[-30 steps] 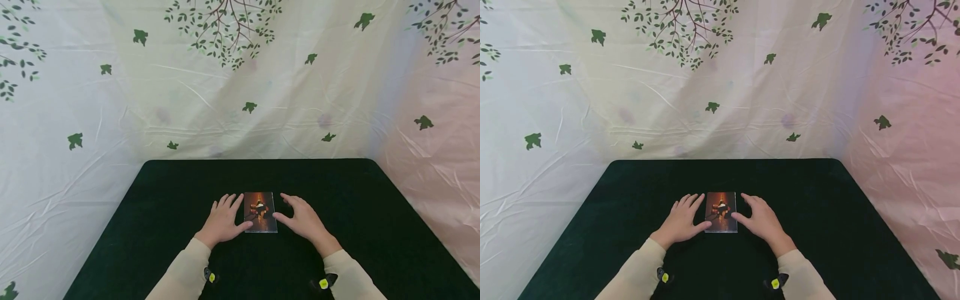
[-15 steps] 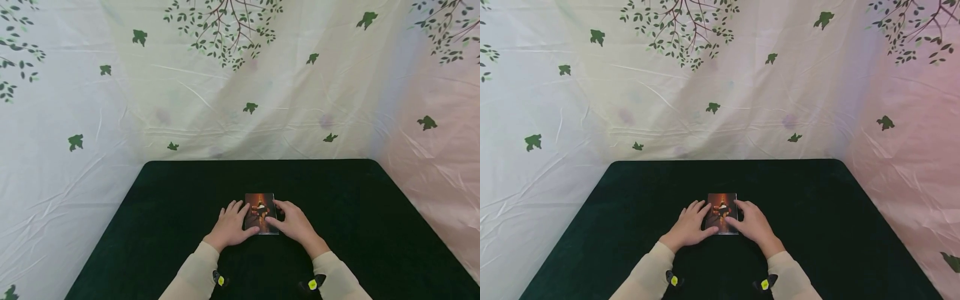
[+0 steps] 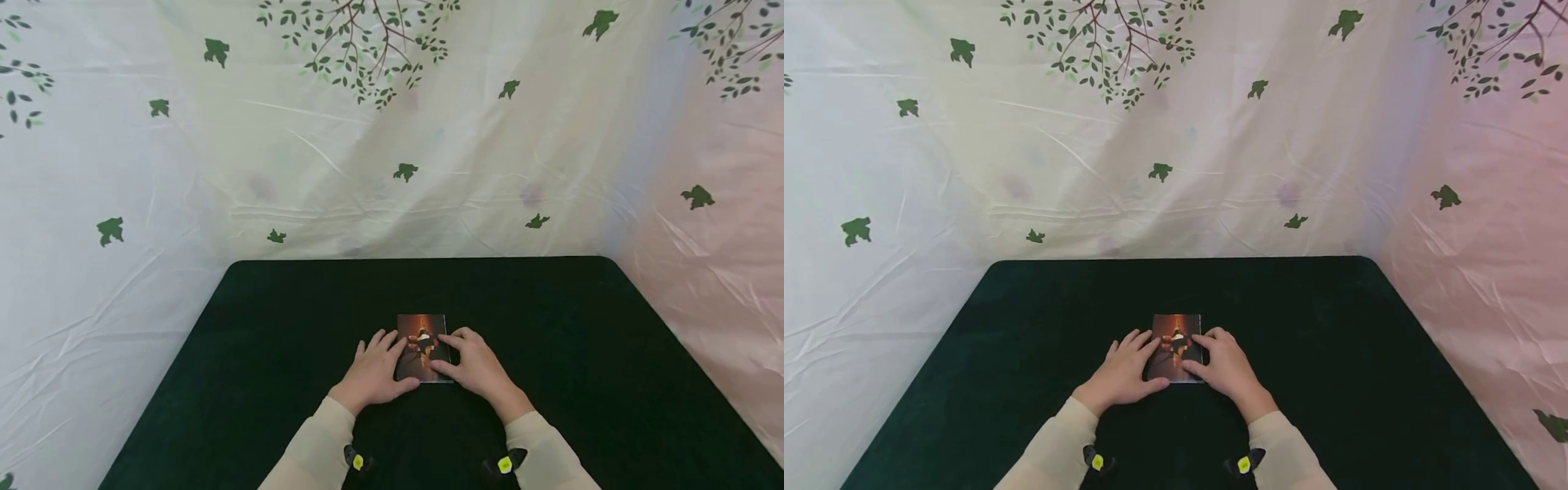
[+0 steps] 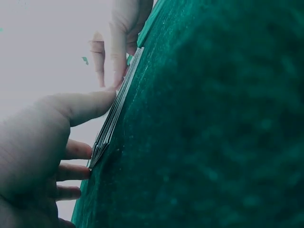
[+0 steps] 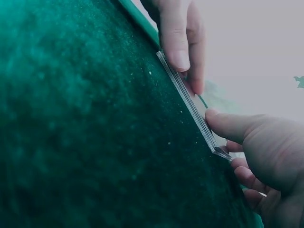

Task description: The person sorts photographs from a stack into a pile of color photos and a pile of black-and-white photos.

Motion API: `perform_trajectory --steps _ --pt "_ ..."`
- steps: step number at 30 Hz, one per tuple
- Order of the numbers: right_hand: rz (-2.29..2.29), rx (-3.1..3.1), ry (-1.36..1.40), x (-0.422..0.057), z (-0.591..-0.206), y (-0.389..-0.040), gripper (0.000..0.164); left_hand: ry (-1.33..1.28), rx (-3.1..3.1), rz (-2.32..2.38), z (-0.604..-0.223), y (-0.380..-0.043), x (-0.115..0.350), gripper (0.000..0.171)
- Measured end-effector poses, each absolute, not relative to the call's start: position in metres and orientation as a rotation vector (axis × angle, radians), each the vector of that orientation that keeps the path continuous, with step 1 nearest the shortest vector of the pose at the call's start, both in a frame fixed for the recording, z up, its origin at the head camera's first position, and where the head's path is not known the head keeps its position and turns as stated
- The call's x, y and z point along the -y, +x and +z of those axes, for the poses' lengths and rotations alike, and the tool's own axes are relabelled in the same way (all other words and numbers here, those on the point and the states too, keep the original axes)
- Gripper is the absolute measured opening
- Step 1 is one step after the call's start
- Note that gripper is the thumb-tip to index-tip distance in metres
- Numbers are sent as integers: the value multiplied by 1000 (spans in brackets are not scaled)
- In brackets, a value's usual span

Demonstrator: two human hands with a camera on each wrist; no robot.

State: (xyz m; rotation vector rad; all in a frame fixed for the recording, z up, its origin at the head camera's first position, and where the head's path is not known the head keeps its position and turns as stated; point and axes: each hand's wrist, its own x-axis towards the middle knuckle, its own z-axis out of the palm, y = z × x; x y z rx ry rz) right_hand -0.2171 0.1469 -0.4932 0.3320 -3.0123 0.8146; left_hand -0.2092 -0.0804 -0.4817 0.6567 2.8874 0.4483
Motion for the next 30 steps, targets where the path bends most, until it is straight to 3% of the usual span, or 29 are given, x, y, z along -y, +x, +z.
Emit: perform_trajectory --steps 14,24,30 --pt "876 3054 247 -144 -491 -217 61 692 -2870 442 -482 -208 83 78" --pt "1093 3018 116 -142 -488 -219 74 669 -2869 507 -480 -208 82 80" --pt "1157 3007 39 -142 -491 -220 69 674 -2875 514 -482 -208 82 80"
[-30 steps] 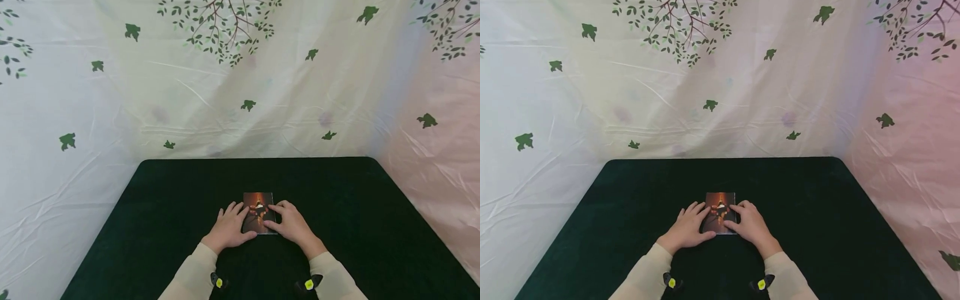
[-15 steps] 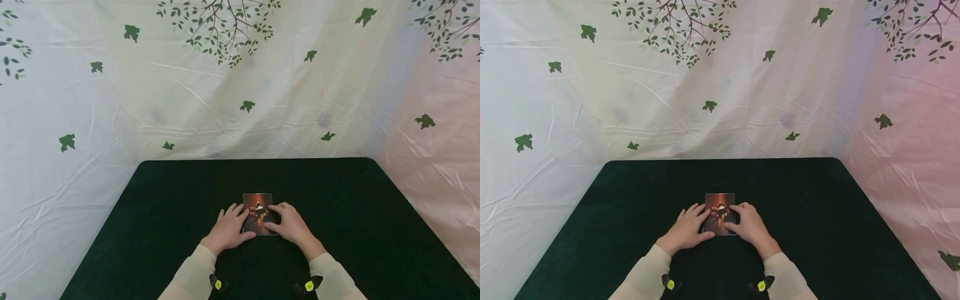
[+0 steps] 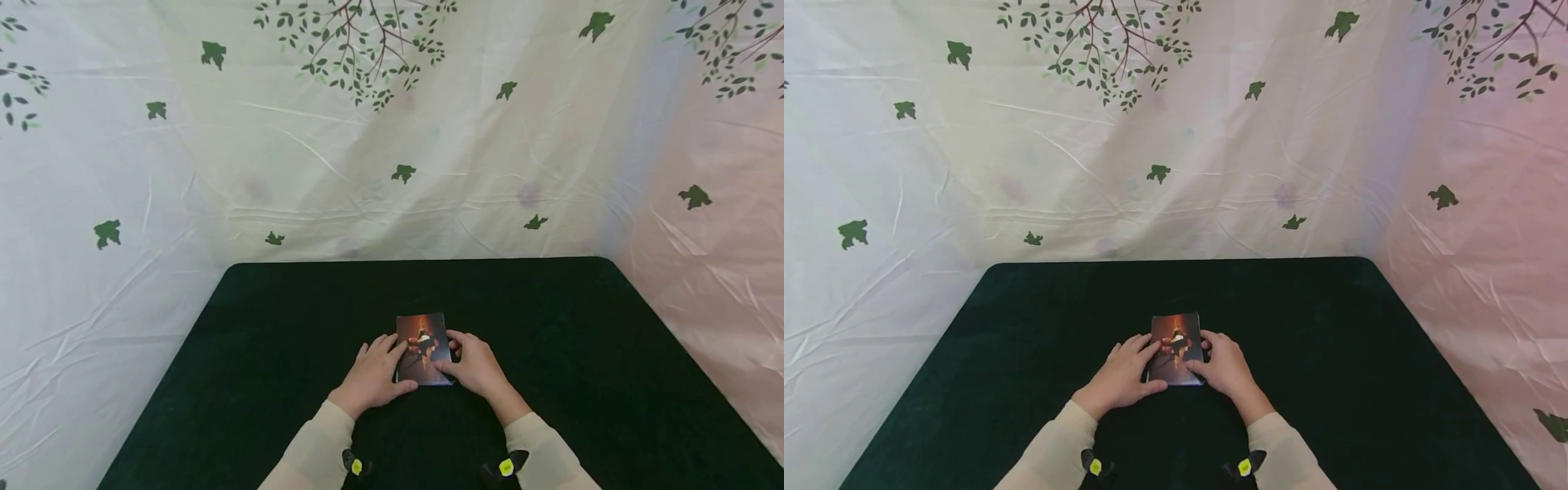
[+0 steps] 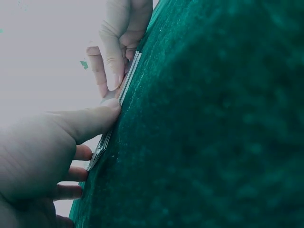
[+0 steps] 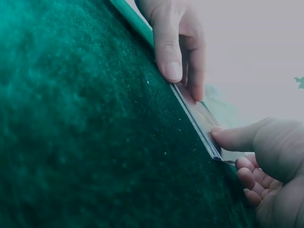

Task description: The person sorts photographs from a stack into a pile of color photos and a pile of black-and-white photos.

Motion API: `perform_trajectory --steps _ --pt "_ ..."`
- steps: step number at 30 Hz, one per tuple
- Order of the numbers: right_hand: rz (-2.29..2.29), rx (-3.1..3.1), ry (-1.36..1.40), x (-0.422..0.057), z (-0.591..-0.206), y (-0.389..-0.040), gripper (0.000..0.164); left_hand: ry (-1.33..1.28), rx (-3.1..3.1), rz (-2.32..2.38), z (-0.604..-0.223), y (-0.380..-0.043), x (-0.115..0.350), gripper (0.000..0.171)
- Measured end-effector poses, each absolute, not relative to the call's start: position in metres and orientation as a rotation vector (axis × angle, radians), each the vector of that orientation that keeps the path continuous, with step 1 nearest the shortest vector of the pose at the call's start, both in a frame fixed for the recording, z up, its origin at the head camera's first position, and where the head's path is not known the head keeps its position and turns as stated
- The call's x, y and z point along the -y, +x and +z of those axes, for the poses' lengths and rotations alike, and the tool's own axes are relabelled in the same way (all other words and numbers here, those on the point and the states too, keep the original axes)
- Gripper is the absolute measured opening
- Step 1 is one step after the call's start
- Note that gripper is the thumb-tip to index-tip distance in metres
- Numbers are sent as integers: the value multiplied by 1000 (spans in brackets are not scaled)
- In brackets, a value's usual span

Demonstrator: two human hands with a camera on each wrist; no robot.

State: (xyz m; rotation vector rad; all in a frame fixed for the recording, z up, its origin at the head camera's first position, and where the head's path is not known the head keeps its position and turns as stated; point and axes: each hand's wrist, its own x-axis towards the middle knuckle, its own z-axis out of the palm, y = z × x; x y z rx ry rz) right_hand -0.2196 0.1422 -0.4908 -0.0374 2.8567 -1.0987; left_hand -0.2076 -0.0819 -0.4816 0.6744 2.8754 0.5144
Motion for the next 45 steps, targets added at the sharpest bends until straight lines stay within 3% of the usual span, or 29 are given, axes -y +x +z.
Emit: perform_trajectory --steps 15,24,31,45 --pt "-1240 -2826 1 -144 -489 -219 63 672 -2872 538 -481 -208 82 79" --pt "-1612 -2648 149 -146 -486 -222 34 694 -2856 580 -479 -211 82 78" --pt "-1759 -2544 232 -144 -483 -222 29 661 -2842 762 -475 -214 86 78" --pt "-1843 -2473 261 -137 -477 -219 26 465 -2969 1320 -471 -219 83 39"
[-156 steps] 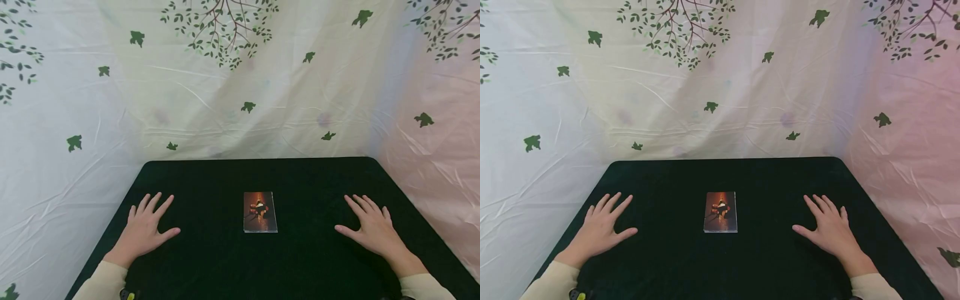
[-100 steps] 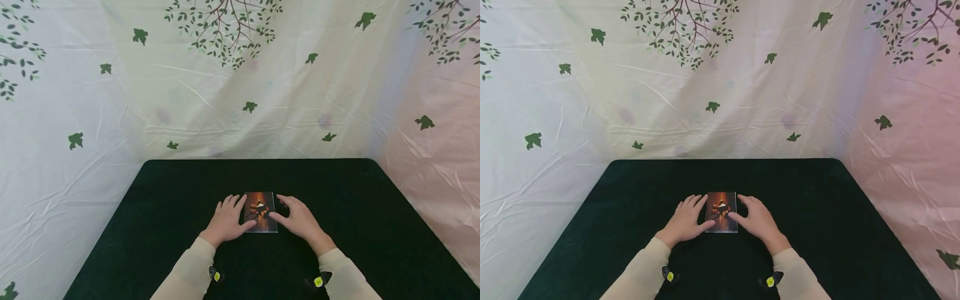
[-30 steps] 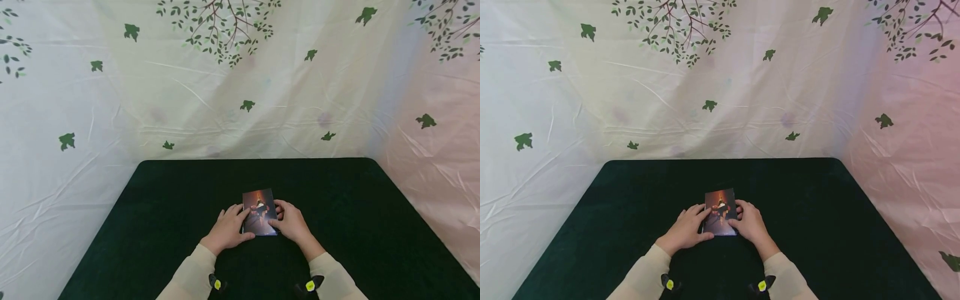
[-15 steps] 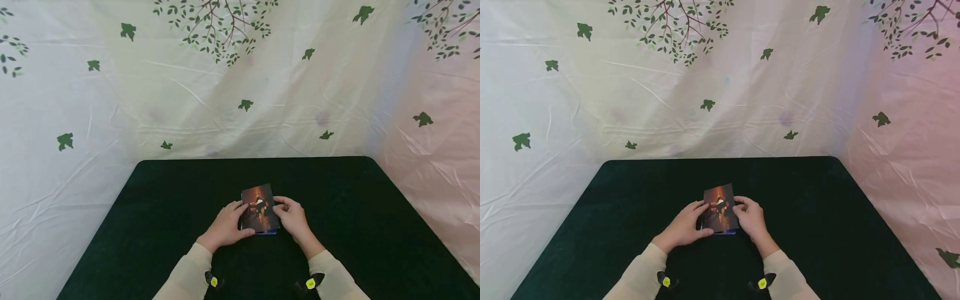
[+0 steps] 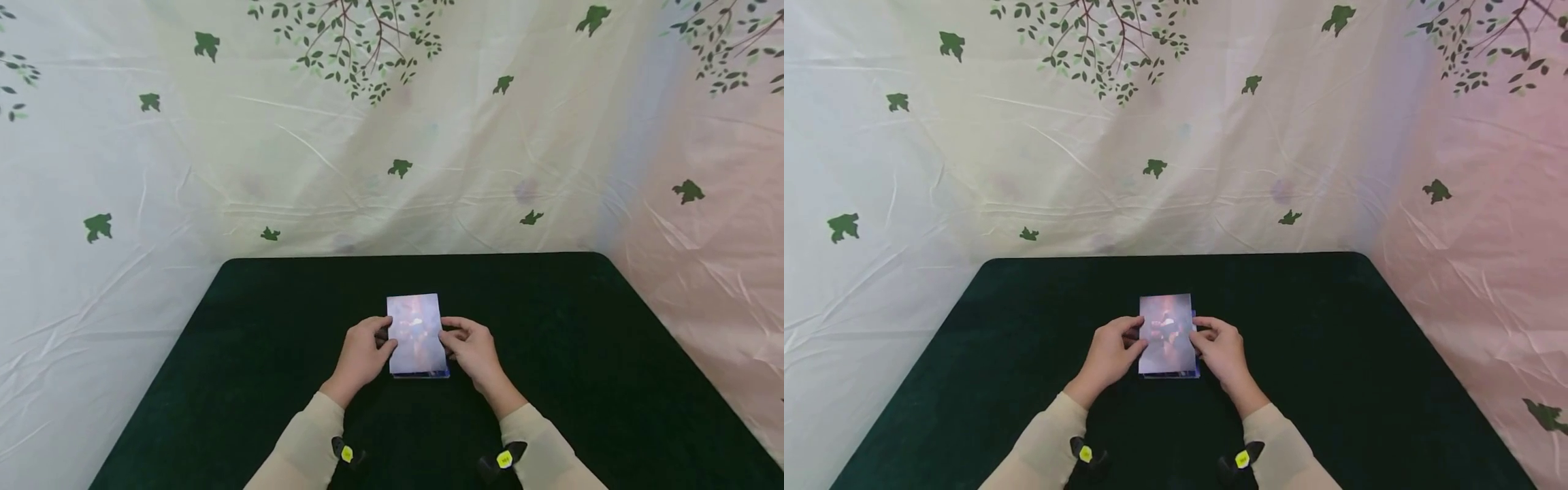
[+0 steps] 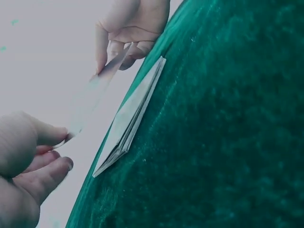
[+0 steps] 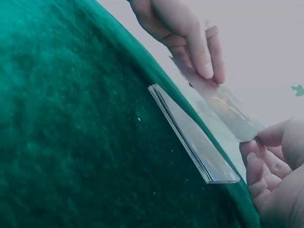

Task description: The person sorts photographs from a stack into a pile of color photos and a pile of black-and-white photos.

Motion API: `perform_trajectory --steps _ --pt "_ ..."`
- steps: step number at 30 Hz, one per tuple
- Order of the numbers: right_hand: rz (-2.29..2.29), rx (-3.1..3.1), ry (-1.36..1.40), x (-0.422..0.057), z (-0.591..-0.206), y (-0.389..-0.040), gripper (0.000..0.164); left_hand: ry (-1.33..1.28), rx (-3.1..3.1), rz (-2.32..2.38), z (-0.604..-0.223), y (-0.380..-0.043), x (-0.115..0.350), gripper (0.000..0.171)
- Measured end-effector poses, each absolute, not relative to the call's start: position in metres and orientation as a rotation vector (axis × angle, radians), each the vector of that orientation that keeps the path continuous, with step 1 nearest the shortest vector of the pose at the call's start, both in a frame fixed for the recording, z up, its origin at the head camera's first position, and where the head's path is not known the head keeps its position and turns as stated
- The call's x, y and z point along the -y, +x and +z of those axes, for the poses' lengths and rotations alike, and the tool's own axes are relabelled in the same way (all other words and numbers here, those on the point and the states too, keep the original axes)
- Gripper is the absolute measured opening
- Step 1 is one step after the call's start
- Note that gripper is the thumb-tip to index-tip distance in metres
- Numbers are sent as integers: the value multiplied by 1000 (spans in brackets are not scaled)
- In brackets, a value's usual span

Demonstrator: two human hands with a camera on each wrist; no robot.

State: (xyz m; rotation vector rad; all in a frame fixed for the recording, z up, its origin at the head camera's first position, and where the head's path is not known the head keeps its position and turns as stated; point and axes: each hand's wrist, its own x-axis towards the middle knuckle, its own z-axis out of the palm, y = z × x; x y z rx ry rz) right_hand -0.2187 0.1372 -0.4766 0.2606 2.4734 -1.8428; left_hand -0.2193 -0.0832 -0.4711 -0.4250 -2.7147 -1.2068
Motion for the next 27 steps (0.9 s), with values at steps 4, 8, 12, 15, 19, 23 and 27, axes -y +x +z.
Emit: perform_trajectory --steps 4,8,12,15,19,23,27 --pt "-1864 -2494 281 -135 -472 -217 19 -314 2585 -1407 -467 -221 84 32" --pt "-1909 -2522 291 -126 -469 -215 12 -184 2529 -1558 -463 -220 91 28" --pt "-1912 -2533 256 -112 -470 -209 10 -25 2541 -1677 -461 -217 104 25" --pt "-1888 -2531 212 -101 -470 -204 12 64 2552 -1716 -461 -215 116 22" --pt "-1837 -2547 119 -87 -469 -202 14 170 2552 -1761 -461 -212 133 19" --pt "-1776 -2572 47 -72 -467 -202 15 240 2554 -1767 -460 -210 148 20" --pt "-1769 -2586 3 -56 -469 -205 14 266 2575 -1741 -461 -207 161 22"
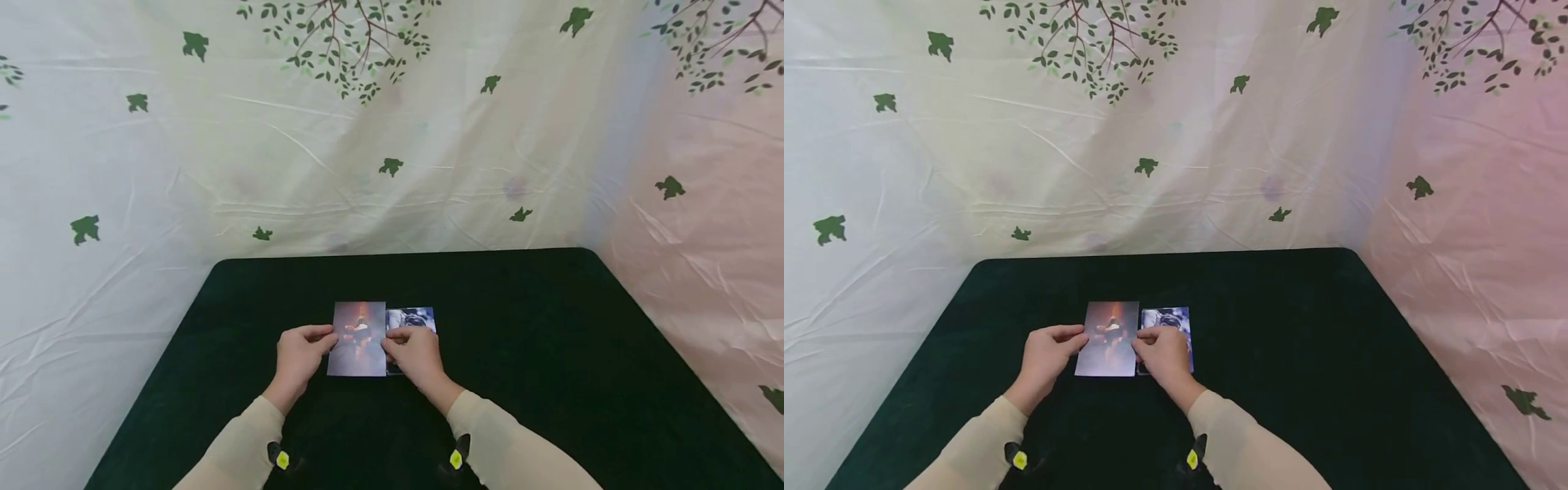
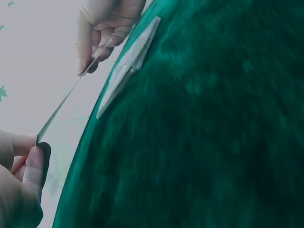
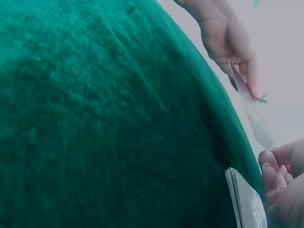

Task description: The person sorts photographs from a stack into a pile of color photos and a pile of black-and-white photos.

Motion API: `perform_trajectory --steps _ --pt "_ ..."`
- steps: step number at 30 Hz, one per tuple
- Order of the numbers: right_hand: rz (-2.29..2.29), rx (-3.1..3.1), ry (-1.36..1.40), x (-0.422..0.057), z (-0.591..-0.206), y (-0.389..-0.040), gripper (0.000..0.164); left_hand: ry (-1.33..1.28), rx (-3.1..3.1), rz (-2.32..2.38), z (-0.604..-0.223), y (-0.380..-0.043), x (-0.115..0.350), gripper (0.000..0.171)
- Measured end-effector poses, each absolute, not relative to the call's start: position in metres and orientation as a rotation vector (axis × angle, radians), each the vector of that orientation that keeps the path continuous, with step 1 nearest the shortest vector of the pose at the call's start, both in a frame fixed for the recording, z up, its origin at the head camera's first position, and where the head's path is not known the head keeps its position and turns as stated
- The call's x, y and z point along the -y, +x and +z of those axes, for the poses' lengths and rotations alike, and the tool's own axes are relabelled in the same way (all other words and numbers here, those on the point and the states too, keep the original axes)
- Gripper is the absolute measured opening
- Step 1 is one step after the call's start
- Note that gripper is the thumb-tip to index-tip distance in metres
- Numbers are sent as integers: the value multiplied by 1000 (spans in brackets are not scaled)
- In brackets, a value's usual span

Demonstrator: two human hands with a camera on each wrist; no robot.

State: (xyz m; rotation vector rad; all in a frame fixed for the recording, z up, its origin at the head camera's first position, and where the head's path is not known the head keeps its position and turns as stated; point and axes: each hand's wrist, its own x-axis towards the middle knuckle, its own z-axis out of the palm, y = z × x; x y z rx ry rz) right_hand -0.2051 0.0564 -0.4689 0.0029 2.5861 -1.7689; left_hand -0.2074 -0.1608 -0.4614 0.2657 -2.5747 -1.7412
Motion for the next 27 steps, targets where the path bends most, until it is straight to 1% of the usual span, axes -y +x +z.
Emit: perform_trajectory --steps 7,13,20,27 --pt "-1715 -2639 -52 -32 -476 -211 12 279 2611 -1685 -466 -209 184 25" --pt "-1678 -2682 -82 -18 -475 -214 11 263 2633 -1660 -465 -213 197 27" --pt "-1596 -2684 -29 -8 -474 -218 11 294 2662 -1656 -468 -215 204 28" --pt "-1512 -2682 26 -2 -476 -219 8 331 2711 -1652 -474 -217 207 26"
